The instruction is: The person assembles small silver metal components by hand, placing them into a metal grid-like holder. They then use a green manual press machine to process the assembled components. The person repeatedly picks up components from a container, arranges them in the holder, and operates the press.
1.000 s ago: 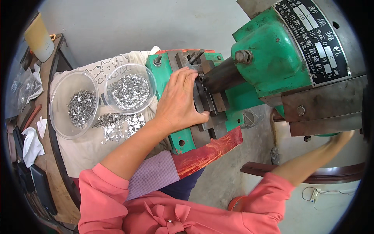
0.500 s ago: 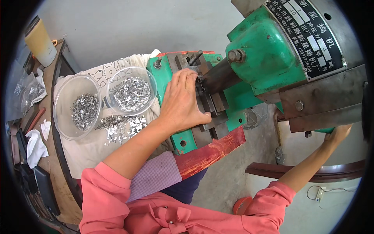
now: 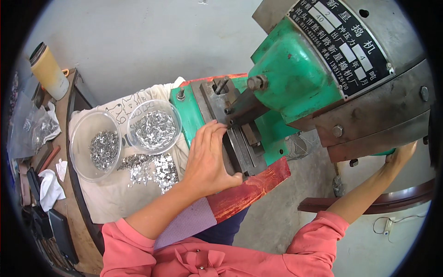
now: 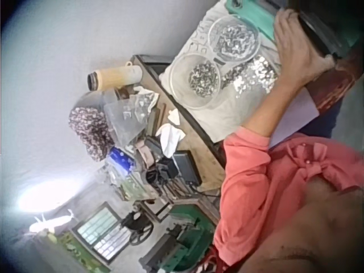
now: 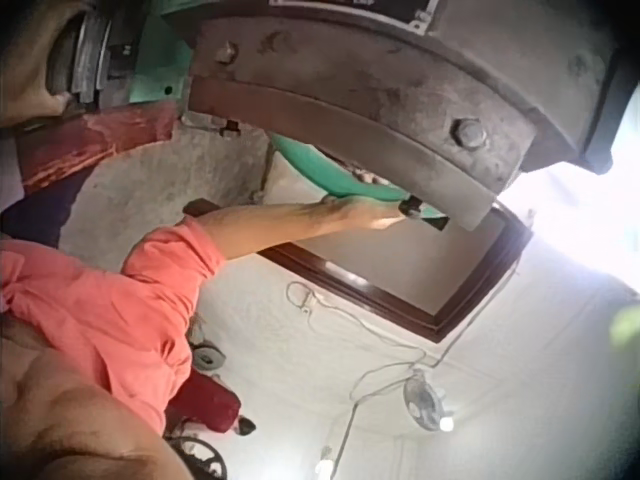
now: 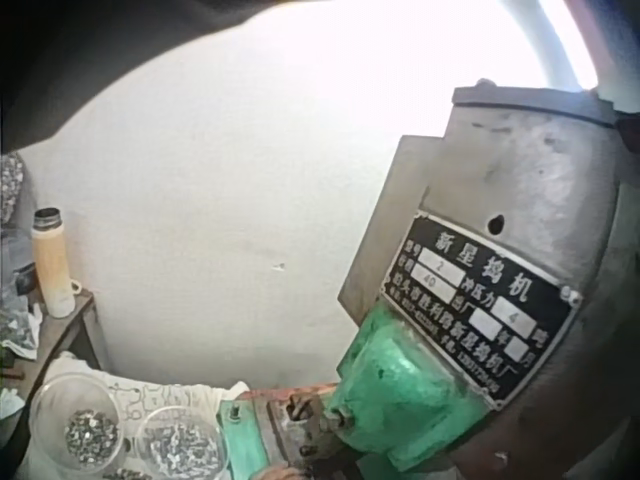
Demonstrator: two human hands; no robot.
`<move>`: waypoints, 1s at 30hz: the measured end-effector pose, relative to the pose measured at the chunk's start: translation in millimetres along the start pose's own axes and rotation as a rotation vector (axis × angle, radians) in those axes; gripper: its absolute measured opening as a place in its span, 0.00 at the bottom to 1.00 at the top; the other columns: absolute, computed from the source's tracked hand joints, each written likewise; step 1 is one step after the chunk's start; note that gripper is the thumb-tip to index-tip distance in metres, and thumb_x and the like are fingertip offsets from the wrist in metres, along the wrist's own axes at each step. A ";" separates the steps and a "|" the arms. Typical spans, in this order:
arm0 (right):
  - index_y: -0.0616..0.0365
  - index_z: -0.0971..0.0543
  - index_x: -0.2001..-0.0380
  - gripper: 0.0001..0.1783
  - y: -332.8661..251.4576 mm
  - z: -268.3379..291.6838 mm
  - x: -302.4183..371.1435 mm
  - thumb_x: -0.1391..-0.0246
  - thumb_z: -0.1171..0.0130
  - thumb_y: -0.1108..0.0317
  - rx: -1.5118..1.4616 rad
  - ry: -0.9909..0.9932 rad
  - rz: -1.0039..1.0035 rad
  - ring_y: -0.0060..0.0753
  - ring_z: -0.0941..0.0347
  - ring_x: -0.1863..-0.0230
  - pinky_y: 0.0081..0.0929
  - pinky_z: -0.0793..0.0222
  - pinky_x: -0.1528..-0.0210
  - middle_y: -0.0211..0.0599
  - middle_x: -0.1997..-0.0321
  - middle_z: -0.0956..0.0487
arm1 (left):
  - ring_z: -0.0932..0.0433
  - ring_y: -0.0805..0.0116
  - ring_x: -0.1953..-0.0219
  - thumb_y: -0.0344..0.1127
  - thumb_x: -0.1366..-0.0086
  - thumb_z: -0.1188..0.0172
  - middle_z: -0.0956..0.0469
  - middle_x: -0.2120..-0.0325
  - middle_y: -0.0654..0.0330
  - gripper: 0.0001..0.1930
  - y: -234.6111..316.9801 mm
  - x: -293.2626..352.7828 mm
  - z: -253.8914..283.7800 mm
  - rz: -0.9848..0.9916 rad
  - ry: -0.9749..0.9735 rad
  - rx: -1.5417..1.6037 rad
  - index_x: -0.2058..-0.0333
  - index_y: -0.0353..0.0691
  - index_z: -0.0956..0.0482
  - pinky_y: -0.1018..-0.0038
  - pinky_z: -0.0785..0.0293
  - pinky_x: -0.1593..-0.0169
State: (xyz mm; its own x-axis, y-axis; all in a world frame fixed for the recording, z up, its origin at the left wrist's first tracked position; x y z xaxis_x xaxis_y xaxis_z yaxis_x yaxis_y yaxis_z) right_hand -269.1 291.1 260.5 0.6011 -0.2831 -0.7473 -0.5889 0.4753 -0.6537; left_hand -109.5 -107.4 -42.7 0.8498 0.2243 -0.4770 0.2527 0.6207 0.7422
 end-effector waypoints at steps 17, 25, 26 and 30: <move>0.67 0.35 0.36 0.27 68.3 -20.5 111.6 0.29 0.56 0.58 -0.069 0.232 0.300 0.45 0.31 0.40 0.40 0.36 0.37 0.50 0.35 0.32 | 0.37 0.41 0.39 0.39 0.67 0.26 0.35 0.45 0.43 0.48 3.9 2.4 -2.8 0.006 -0.027 0.006 0.44 0.31 0.37 0.53 0.39 0.35; 0.67 0.35 0.39 0.25 87.6 -79.9 215.5 0.31 0.51 0.60 -0.129 -0.015 -0.126 0.37 0.31 0.42 0.34 0.34 0.39 0.45 0.40 0.30 | 0.37 0.47 0.35 0.44 0.59 0.23 0.32 0.41 0.46 0.48 15.9 14.2 6.8 -0.106 -0.027 -0.069 0.40 0.33 0.35 0.55 0.40 0.34; 0.67 0.33 0.41 0.23 84.0 -101.4 252.2 0.31 0.50 0.61 -0.181 -0.023 -0.270 0.34 0.30 0.46 0.32 0.33 0.43 0.42 0.43 0.28 | 0.38 0.49 0.34 0.45 0.57 0.25 0.32 0.40 0.47 0.47 19.3 16.5 6.7 -0.168 -0.040 -0.129 0.39 0.33 0.34 0.55 0.41 0.34; 0.67 0.24 0.51 0.18 66.3 -136.4 333.0 0.30 0.50 0.61 -0.078 -0.556 -0.234 0.24 0.30 0.58 0.25 0.33 0.54 0.36 0.54 0.25 | 0.39 0.56 0.31 0.51 0.49 0.31 0.33 0.38 0.52 0.43 24.2 19.9 0.3 -0.330 -0.110 -0.320 0.38 0.35 0.33 0.57 0.44 0.31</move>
State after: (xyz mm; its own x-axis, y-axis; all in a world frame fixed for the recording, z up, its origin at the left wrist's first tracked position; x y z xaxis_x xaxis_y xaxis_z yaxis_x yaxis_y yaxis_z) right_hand -181.7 114.7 -47.9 0.8990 0.1150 -0.4225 -0.4325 0.3843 -0.8156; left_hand -86.4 -88.2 -34.1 0.7965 -0.0936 -0.5973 0.3767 0.8496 0.3691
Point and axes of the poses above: each hand's wrist, its own x-axis away from the middle knuckle, its own z-axis out of the back of the hand, y = z × x, the point moved 7 cm from there along -x, towards the middle knuckle
